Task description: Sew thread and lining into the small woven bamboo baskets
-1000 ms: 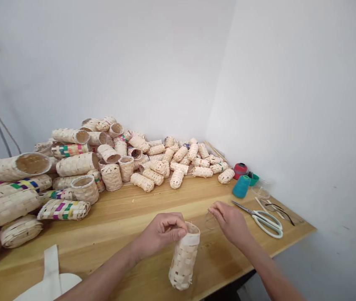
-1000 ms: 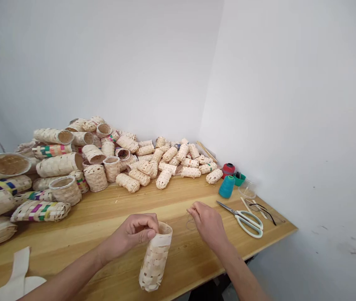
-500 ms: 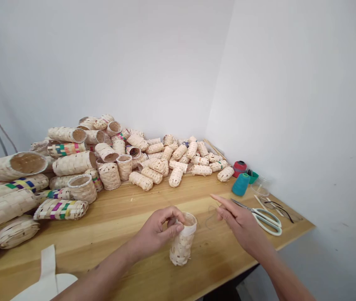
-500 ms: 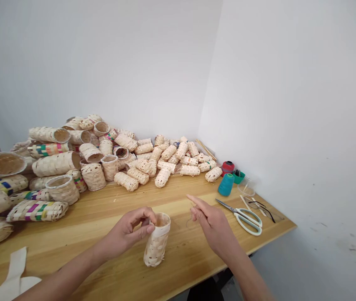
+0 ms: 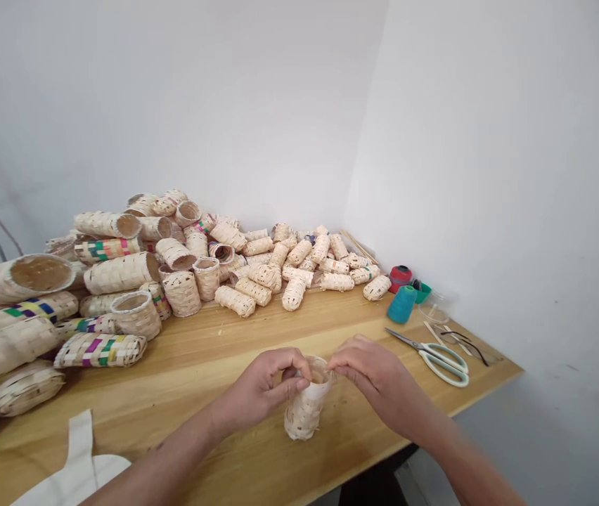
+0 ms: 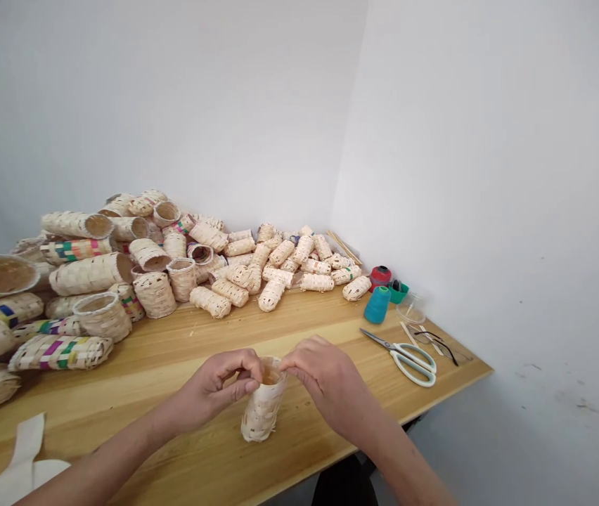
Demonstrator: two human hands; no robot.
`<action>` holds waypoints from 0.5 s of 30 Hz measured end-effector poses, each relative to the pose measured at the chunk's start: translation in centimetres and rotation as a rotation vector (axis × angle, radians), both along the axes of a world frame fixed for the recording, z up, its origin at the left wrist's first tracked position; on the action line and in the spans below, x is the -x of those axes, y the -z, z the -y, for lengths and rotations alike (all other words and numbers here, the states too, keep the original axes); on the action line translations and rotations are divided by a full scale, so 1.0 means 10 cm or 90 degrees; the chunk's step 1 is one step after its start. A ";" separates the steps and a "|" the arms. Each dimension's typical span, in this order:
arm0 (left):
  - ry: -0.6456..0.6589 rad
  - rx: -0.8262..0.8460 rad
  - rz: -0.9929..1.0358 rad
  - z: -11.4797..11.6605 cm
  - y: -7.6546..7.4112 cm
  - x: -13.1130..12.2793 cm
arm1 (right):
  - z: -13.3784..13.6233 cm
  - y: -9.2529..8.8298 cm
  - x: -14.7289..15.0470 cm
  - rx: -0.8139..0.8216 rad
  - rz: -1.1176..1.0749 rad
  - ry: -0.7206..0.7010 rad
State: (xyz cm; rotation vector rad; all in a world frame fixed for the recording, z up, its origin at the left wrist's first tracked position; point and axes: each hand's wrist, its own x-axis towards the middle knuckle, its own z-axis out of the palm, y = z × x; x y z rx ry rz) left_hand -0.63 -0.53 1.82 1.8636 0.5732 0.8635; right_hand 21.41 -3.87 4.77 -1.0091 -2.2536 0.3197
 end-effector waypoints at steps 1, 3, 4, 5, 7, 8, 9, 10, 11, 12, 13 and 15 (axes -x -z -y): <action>0.003 0.002 0.004 0.01 -0.01 0.00 | -0.01 0.01 0.00 -0.015 0.006 -0.008; 0.008 0.006 0.008 0.01 -0.02 -0.01 | -0.02 0.03 0.01 -0.026 0.019 -0.018; 0.009 0.008 0.009 0.01 -0.03 -0.01 | -0.02 0.04 0.01 -0.025 0.027 -0.020; 0.010 0.007 0.007 0.01 -0.03 -0.02 | -0.02 0.04 0.01 -0.023 0.036 -0.021; 0.011 -0.001 0.001 0.01 -0.03 -0.02 | -0.02 0.05 0.02 -0.017 0.046 -0.026; 0.011 -0.006 0.000 0.01 -0.03 -0.02 | -0.02 0.04 0.02 -0.014 0.050 -0.027; 0.012 -0.010 0.000 0.01 -0.03 -0.03 | -0.02 0.04 0.02 -0.011 0.053 -0.027; 0.014 -0.012 0.001 0.01 -0.03 -0.03 | -0.02 0.03 0.02 -0.008 0.057 -0.028; 0.016 -0.013 0.003 0.01 -0.03 -0.03 | -0.02 0.02 0.02 -0.007 0.063 -0.029; 0.018 -0.013 0.006 0.01 -0.03 -0.04 | -0.02 0.00 0.03 -0.007 0.070 -0.030; 0.019 -0.014 0.007 0.01 -0.03 -0.04 | -0.02 -0.01 0.03 -0.008 0.080 -0.030; 0.021 -0.012 0.008 0.01 -0.03 -0.04 | -0.02 -0.04 0.04 -0.008 0.101 -0.033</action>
